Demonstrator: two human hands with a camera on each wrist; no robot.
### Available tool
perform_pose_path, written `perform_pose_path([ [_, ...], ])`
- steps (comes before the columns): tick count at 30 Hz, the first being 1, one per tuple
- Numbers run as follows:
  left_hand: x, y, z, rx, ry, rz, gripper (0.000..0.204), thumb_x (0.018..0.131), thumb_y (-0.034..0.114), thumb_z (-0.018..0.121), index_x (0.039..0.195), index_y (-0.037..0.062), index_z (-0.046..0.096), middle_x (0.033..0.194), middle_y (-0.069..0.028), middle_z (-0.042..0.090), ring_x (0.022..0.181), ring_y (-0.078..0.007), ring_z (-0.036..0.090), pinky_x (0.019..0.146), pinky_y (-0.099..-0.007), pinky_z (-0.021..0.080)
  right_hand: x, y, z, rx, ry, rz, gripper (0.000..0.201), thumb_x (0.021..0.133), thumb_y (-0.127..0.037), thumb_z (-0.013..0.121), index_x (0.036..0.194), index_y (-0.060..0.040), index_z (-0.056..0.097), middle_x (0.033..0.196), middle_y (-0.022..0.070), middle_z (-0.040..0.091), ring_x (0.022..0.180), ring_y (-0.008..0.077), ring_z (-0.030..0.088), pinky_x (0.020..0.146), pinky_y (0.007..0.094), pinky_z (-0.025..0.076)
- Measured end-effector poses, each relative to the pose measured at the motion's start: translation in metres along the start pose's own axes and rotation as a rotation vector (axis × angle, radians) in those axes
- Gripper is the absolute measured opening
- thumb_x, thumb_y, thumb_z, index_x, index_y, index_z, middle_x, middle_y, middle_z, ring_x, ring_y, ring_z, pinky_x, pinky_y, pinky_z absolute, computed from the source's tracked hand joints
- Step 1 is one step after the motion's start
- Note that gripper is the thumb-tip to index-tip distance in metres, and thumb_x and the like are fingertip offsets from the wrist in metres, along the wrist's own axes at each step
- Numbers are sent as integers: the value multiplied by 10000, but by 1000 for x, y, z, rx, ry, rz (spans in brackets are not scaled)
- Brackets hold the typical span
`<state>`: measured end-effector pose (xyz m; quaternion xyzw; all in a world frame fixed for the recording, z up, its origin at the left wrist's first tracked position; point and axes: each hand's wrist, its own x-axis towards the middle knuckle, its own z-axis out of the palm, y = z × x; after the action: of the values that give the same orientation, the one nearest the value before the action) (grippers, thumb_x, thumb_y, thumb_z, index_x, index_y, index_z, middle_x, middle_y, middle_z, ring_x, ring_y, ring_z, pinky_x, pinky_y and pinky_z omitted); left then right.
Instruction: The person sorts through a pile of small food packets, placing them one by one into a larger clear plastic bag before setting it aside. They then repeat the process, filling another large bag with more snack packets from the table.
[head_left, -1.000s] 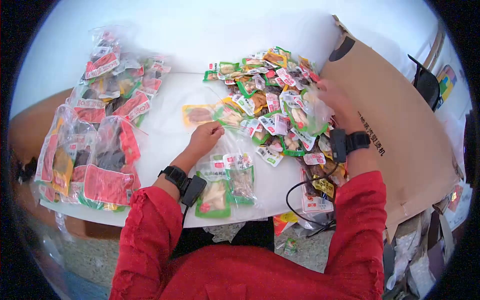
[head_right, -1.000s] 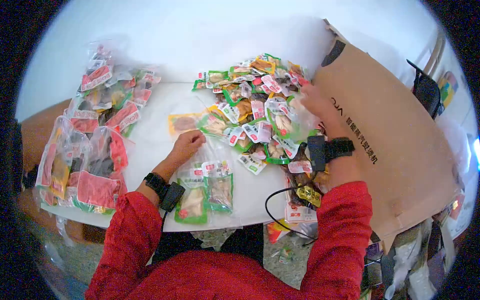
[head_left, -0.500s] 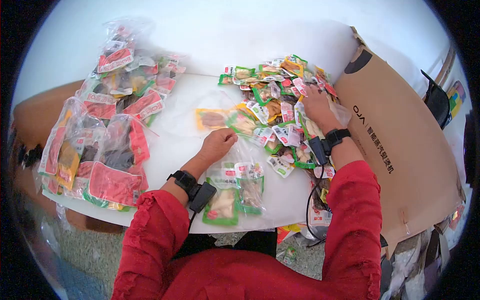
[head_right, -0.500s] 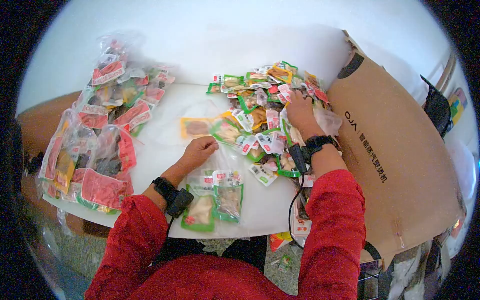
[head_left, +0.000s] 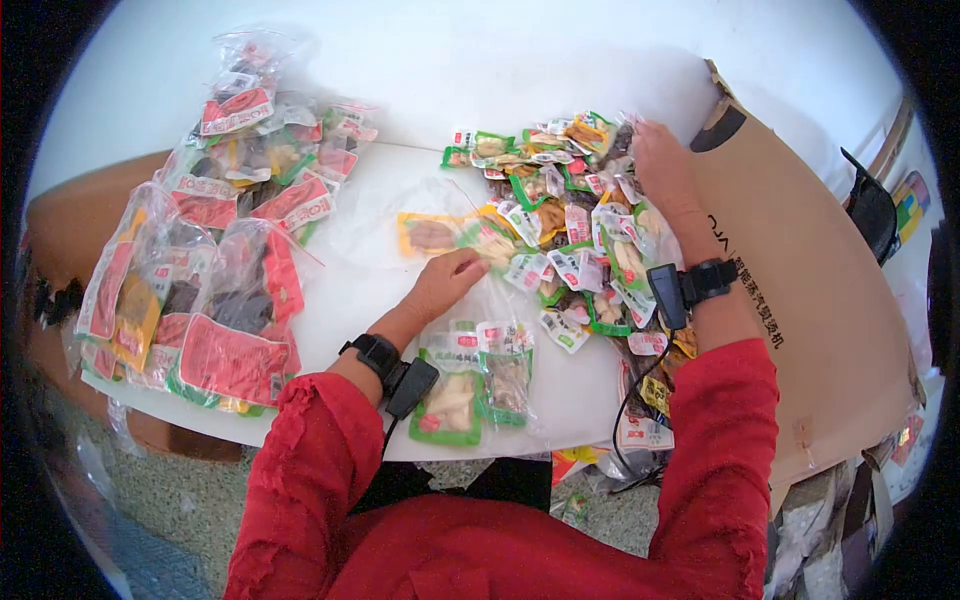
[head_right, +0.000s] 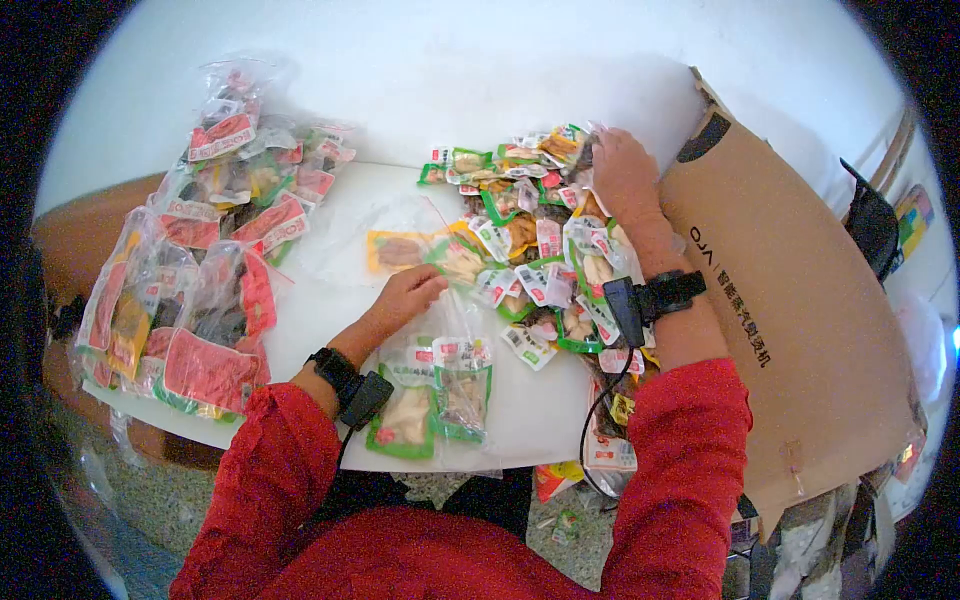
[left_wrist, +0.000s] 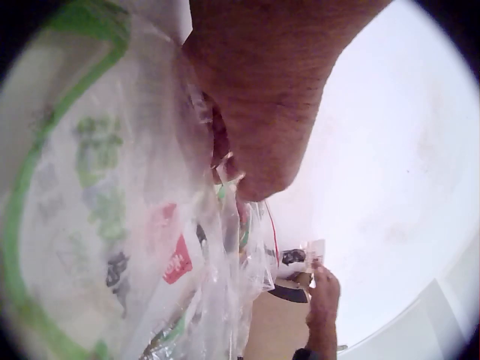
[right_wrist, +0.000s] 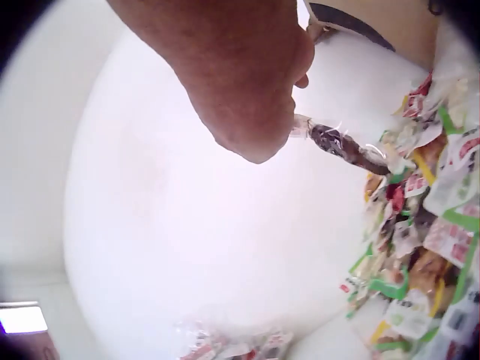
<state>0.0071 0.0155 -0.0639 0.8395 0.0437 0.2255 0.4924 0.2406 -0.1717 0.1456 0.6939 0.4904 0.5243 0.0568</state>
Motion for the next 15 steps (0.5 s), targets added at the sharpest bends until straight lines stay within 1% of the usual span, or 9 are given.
perform_pose_path([
  [1,-1,5,-2,-244,-24,-18,319,838,324,469,793,19,552,661,-73,541,614,-172,519,577,-281,417,7,-7,-17,0,1,-2,277,773,-201,528,955,2,568,951,118,567,889,275,538,743,342,439],
  [2,-2,8,-4,-488,-47,-38,372,857,367,434,801,19,555,654,-47,530,609,-142,504,565,-256,405,22,-22,-50,261,-81,267,264,790,-210,518,921,10,584,889,115,586,841,256,556,716,317,448],
  [3,-1,9,-5,-486,-44,-40,372,857,367,434,801,19,555,654,-47,530,609,-142,504,565,-256,405,29,-36,-68,524,-162,535,265,807,-218,507,886,18,599,827,111,604,792,237,575,690,292,457],
  [4,1,7,-5,-609,-39,-88,418,866,409,396,831,25,557,666,-27,525,618,-120,499,560,-237,390,28,-45,-70,530,-162,534,265,807,-218,507,886,18,599,827,111,604,792,237,575,690,292,457],
  [6,3,5,-5,-725,-31,-142,465,875,450,358,860,31,559,678,-7,521,628,-99,494,555,-218,376,25,-63,-70,1220,-120,844,267,775,-221,522,688,11,622,653,51,601,620,134,567,553,268,450],
  [7,4,3,-5,-772,-71,-160,486,872,486,325,900,56,549,722,1,513,666,-99,488,583,-226,369,23,-75,-70,1258,-140,895,226,761,-197,527,728,3,626,672,28,582,628,74,528,512,214,418],
  [8,4,1,-5,-819,-111,-179,511,870,523,292,940,81,539,765,8,506,704,-100,483,610,-233,362,18,-87,-66,1268,-141,899,226,761,-197,527,728,3,626,672,28,582,628,74,528,512,214,418],
  [10,4,3,-5,-855,-131,-164,518,865,532,301,956,81,539,774,13,507,722,-96,480,623,-234,361,6,-111,-53,1572,-104,975,197,757,-190,543,707,-13,614,652,10,550,588,82,499,505,211,405],
  [15,0,10,-4,-974,-192,-125,454,862,481,382,985,74,542,801,21,511,769,-89,478,647,-236,359,-23,-165,-29,1665,-223,1004,195,773,-196,541,686,-29,591,624,-6,501,562,76,452,511,218,402],
])
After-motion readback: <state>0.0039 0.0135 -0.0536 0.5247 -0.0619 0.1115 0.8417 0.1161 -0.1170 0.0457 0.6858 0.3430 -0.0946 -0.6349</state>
